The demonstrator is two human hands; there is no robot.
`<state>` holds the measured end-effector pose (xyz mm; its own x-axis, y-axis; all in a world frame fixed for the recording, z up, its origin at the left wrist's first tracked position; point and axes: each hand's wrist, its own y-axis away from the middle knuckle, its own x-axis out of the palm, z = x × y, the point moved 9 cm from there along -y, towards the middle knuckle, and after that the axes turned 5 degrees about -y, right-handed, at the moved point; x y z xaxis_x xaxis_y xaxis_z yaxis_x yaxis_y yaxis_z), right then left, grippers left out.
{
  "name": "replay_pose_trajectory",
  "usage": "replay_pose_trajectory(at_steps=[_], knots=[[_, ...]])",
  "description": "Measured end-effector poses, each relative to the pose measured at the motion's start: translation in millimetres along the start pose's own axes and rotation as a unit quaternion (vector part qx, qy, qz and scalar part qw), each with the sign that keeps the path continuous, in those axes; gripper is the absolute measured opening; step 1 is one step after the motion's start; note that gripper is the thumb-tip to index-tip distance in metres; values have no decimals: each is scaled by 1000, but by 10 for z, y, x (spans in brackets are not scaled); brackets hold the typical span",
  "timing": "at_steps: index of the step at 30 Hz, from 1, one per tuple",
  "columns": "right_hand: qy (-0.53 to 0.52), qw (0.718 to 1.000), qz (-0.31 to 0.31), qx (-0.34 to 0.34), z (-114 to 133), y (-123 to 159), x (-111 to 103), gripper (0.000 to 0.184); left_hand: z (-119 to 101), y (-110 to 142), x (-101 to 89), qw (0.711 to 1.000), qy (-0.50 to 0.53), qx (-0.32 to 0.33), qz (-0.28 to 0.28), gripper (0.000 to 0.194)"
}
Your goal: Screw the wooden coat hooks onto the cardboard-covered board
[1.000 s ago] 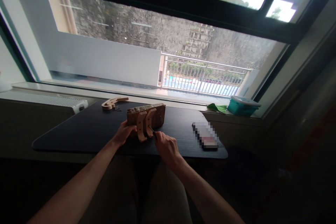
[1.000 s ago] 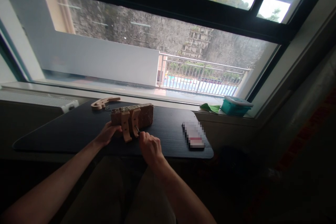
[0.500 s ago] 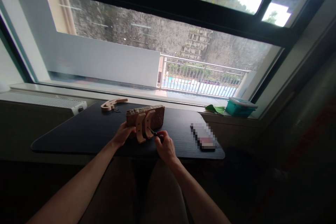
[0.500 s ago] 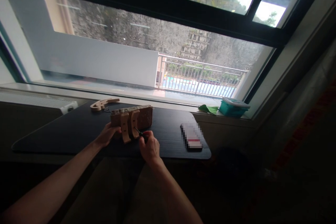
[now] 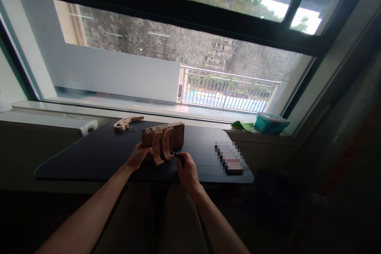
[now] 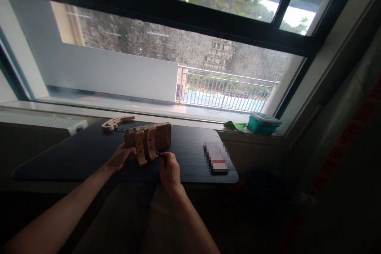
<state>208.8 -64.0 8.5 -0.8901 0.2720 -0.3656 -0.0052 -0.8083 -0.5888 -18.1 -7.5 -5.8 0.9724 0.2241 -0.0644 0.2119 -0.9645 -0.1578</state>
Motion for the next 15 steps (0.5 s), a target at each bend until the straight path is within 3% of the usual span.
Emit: replay_pose_trajectory(at_steps=[7, 15], knots=[[125, 990, 40, -42, 181, 109, 101, 21, -15, 14, 20, 1000, -3, -1, 4, 9], [159, 984, 65, -39, 171, 131, 145, 28, -59, 33, 15, 1000, -9, 11, -6, 8]])
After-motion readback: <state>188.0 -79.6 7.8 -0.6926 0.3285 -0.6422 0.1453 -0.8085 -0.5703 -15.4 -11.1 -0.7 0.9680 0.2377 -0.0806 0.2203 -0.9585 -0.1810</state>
